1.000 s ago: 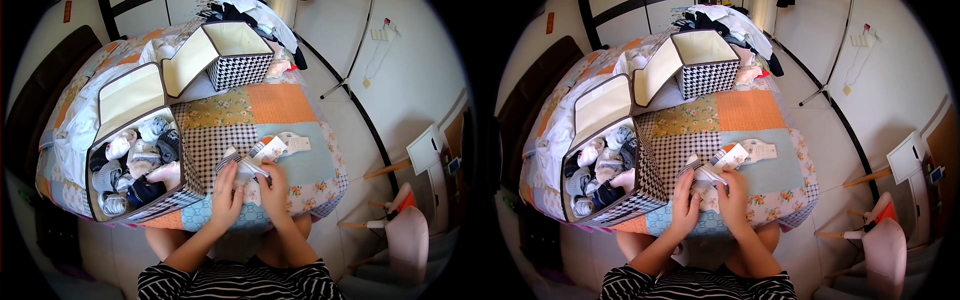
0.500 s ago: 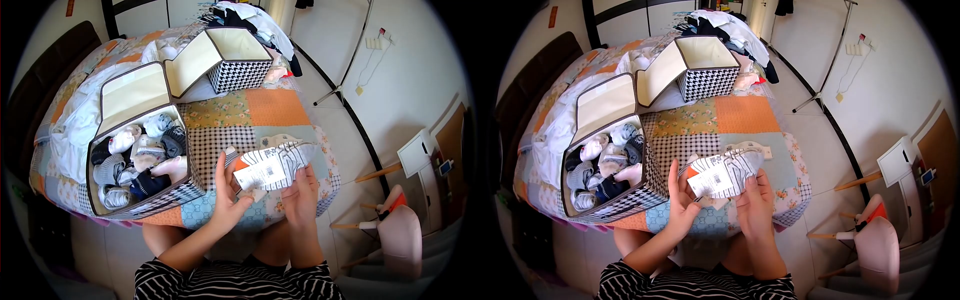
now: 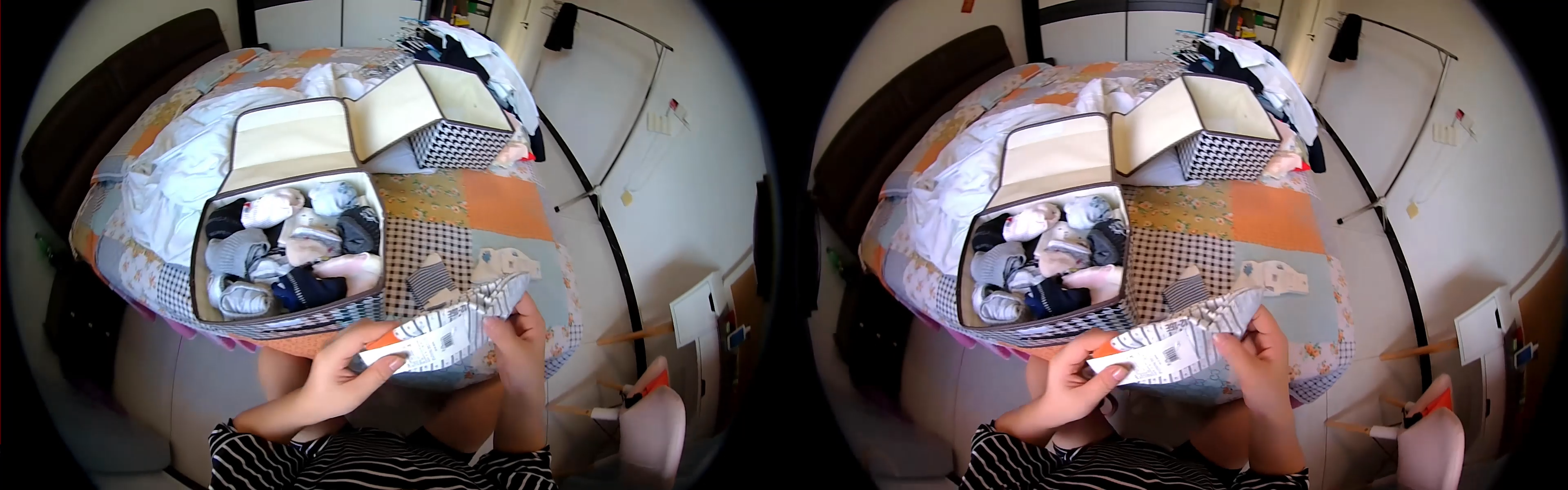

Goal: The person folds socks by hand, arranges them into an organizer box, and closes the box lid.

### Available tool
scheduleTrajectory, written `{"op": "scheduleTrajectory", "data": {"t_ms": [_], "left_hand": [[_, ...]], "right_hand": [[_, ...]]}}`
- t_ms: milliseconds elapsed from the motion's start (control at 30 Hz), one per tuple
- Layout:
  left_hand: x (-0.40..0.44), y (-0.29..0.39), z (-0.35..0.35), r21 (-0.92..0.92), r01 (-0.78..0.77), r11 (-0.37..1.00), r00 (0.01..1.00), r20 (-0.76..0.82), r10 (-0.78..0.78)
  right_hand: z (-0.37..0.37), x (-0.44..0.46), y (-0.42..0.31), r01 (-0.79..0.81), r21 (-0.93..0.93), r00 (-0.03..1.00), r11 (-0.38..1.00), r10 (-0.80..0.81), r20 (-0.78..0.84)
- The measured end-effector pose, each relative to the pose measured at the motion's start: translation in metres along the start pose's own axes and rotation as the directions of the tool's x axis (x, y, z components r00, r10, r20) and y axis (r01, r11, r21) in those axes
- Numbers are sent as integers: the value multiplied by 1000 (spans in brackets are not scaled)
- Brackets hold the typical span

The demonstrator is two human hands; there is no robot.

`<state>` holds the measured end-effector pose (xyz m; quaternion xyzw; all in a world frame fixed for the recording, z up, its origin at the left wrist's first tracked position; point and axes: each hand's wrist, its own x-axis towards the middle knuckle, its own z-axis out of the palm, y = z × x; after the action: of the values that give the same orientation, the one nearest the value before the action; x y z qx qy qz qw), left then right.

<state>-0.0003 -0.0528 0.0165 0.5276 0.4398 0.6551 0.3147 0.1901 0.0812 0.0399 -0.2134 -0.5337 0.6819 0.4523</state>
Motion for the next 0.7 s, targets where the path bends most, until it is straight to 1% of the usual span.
{"op": "scheduleTrajectory", "data": {"t_ms": [33,133,200,233,267,333,367,400,433,467,500,533,567,600,633,667,700], "left_hand": [[-2,12,-15,134,-37,990,999,-4,38],[-9,38,-55,360,-73,930,992,-67,104],[-16,48,-74,350,-11,937,972,-218,93],[-17,52,-90,510,-2,860,966,-220,133],[-17,59,-96,400,111,910,937,-347,38],[-11,64,-117,494,130,860,917,-390,85],[-7,66,-126,492,146,858,905,-417,85],[-3,67,-134,490,162,857,893,-443,85],[0,66,-141,484,180,856,881,-467,79],[3,66,-149,484,240,842,868,-495,37],[5,62,-156,562,244,790,869,-488,79],[6,58,-162,636,248,730,871,-477,119],[5,59,-166,818,214,534,896,-382,227],[3,60,-168,939,170,298,916,-262,303],[7,66,-164,984,113,137,903,-159,398],[4,64,-165,966,66,250,924,-154,351],[1,61,-165,932,22,362,942,-142,306]], "right_hand": [[6,6,3,10,-45,996,999,-6,87],[50,20,3,28,-126,986,992,-7,169],[76,32,6,105,-189,958,976,-48,282],[88,38,7,148,-217,939,965,-68,337],[100,45,8,209,-261,908,943,-88,411],[122,57,12,302,-345,845,889,-81,529],[130,64,18,321,-395,833,861,-58,551],[140,70,18,310,-487,824,816,25,567],[149,77,21,295,-513,816,806,67,575],[157,83,26,280,-538,807,795,109,581],[162,88,31,297,-543,802,785,104,589],[165,90,34,395,-612,812,686,52,582],[168,92,37,477,-670,815,569,-2,579],[170,94,40,543,-716,812,438,-58,581],[170,95,45,618,-700,779,358,-162,605],[173,91,43,682,-699,730,215,-253,635],[172,88,43,686,-680,727,258,-222,649]]}}
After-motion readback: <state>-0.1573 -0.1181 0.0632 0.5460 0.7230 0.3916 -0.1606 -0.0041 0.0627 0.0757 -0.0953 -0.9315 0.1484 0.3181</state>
